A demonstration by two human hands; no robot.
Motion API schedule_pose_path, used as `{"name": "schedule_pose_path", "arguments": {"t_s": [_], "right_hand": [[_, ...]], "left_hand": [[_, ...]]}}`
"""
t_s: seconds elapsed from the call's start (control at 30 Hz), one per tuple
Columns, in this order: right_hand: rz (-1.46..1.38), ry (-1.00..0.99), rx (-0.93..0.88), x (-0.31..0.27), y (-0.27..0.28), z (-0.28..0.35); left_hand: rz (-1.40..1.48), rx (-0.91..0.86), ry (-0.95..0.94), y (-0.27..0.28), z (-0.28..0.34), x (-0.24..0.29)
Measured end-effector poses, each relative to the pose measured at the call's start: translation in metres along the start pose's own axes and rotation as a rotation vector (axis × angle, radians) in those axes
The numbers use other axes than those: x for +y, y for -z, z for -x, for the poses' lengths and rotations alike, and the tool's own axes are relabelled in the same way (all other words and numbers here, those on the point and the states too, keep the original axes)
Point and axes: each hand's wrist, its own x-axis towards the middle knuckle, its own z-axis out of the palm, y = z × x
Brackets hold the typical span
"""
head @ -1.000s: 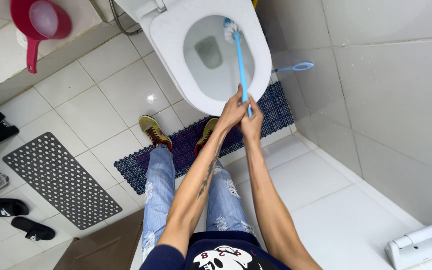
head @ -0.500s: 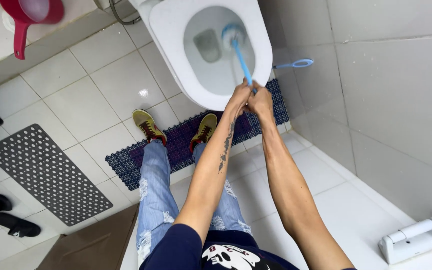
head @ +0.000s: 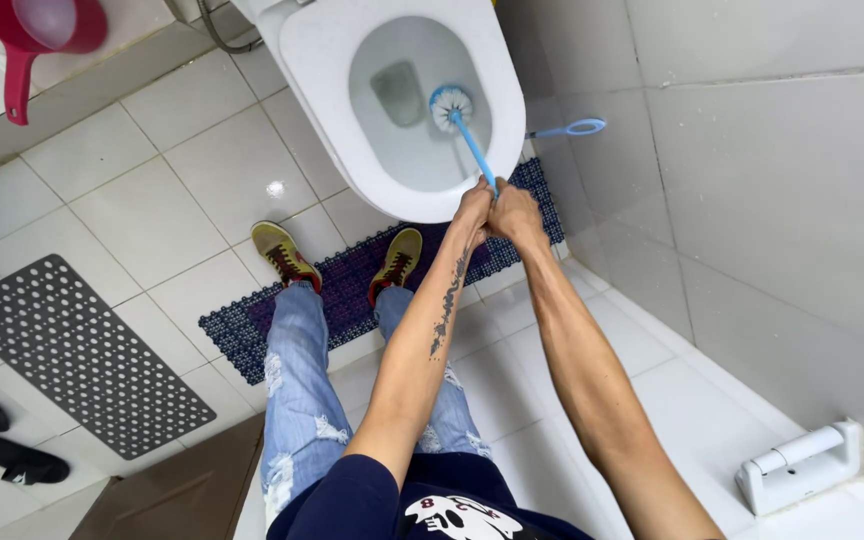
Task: Scrubbing the inside of a toilet bowl with a brush and water.
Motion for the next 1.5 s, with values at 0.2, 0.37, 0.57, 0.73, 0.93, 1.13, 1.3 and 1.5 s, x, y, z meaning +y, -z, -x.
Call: {"name": "schedule_pose_path", "arguments": {"t_s": [0.2, 0.37, 0.57, 0.73, 0.93, 1.13, 1.3, 1.5], "right_hand": [[-0.466, 0.192, -0.295, -0.004, -0.093, 0.01], [-0.572, 0.096, -0.238, 0.011, -0.102, 0.002], [-0.204, 0.186, -0.05, 0.071, -0.135, -0.073], [-0.501, 0.137, -0.422, -0.016, -0.113, -0.067], [-0.546, 0.039, -0.373, -0.014, -0.134, -0.078], [-0.145, 0.077, -0.107, -0.004, -0.093, -0.053], [-0.4, 0.128, 0.23, -0.065, -0.05, -0.026], [-0.563, 0.246, 0.154, -0.098, -0.06, -0.044]], "left_hand": [[-0.078, 0.217, 0.042, 0.039, 0.146, 0.057], [-0.308, 0.144, 0.045, 0.045, 0.111, 0.046], [-0.39, -0.019, 0.124, 0.049, 0.034, 0.028], [-0.449, 0.228, -0.11, 0.067, 0.062, 0.085], [-0.668, 0.361, 0.031, 0.076, 0.047, 0.089], [-0.491, 0.11, 0.072, 0.07, -0.033, 0.046], [-0.718, 0.196, -0.268, 0.044, 0.016, 0.119], [-0.721, 0.286, -0.396, 0.056, 0.073, 0.166]]}}
